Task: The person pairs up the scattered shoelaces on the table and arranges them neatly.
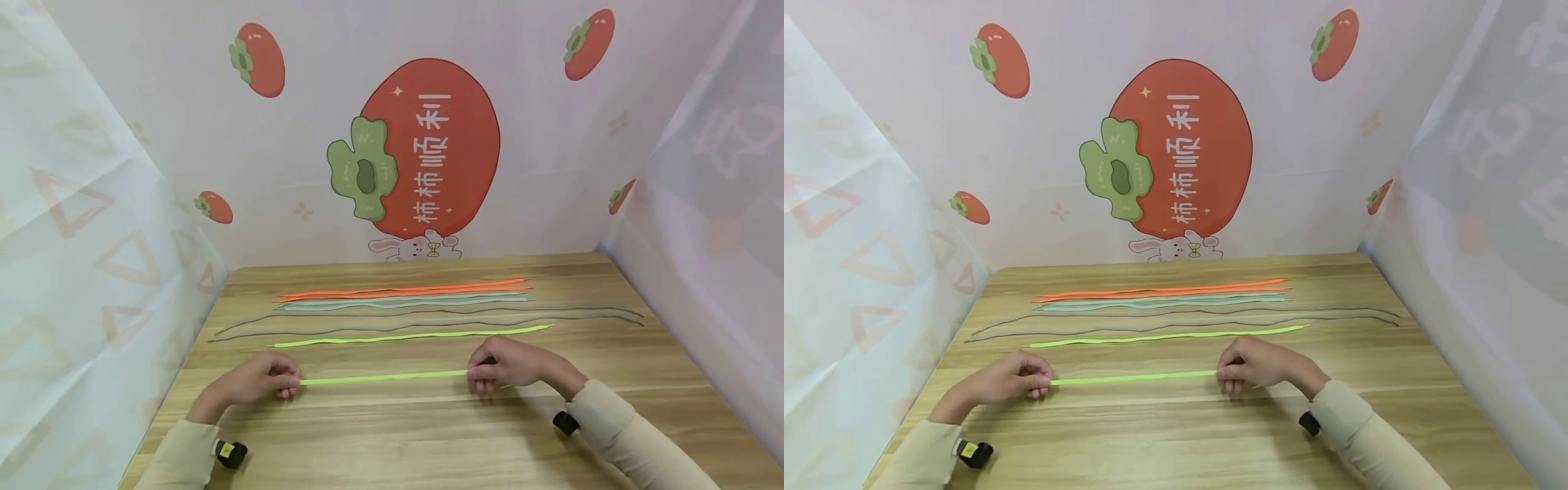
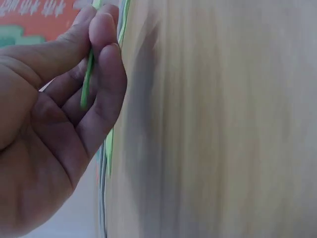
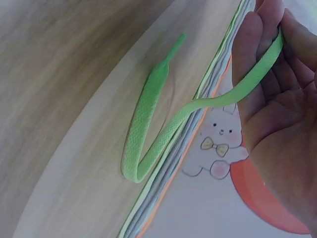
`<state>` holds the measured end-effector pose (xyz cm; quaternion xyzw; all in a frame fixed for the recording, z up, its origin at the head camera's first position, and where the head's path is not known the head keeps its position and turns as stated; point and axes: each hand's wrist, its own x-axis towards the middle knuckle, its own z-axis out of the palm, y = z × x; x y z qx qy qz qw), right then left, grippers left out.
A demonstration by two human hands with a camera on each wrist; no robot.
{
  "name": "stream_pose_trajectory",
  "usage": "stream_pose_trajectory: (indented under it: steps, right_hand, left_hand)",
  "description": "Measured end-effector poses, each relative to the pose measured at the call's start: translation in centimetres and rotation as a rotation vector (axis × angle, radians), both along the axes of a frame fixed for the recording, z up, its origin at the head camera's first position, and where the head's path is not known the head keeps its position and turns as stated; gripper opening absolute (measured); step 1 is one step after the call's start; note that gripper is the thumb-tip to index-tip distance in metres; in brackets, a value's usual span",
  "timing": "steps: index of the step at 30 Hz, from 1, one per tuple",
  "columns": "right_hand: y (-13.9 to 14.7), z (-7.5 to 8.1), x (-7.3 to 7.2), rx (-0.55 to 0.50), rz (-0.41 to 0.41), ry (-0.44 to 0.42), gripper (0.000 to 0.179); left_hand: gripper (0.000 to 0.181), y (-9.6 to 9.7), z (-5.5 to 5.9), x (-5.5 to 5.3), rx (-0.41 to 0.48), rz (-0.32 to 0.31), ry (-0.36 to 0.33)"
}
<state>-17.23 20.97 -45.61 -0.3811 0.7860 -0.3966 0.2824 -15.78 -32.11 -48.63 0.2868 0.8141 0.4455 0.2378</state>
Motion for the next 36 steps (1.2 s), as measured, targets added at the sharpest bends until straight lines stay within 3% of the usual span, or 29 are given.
stream_pose_trajectory:
  steps: [7, 15, 25, 32, 36]
  right_hand:
    - [1.2, -0.3, -0.5, 0.029, -0.051, 0.063, 0.026]
    - [3.8, -1.5, -1.6, 0.032, -0.113, 0.035, 0.025]
    - [7.7, -2.1, -2.2, 0.026, -0.175, -0.008, 0.025]
    - [10.0, -1.8, -2.4, 0.05, -0.232, 0.001, 0.025]
    - [11.1, -1.5, -2.5, 0.05, -0.262, -0.014, 0.027]
  left_hand:
    - [0.015, -2.8, -0.1, -0.2, -0.005, 0.042, 0.019]
    - [0.015, -5.0, -0.3, -0.6, -0.024, 0.085, 0.033]
    - [0.017, -6.8, 0.2, -1.4, -0.045, 0.101, 0.015]
    - [0.017, -7.5, 0.7, -1.6, -0.056, 0.122, 0.042]
    - [0.017, -7.6, 0.8, -1.8, -0.081, 0.151, 0.018]
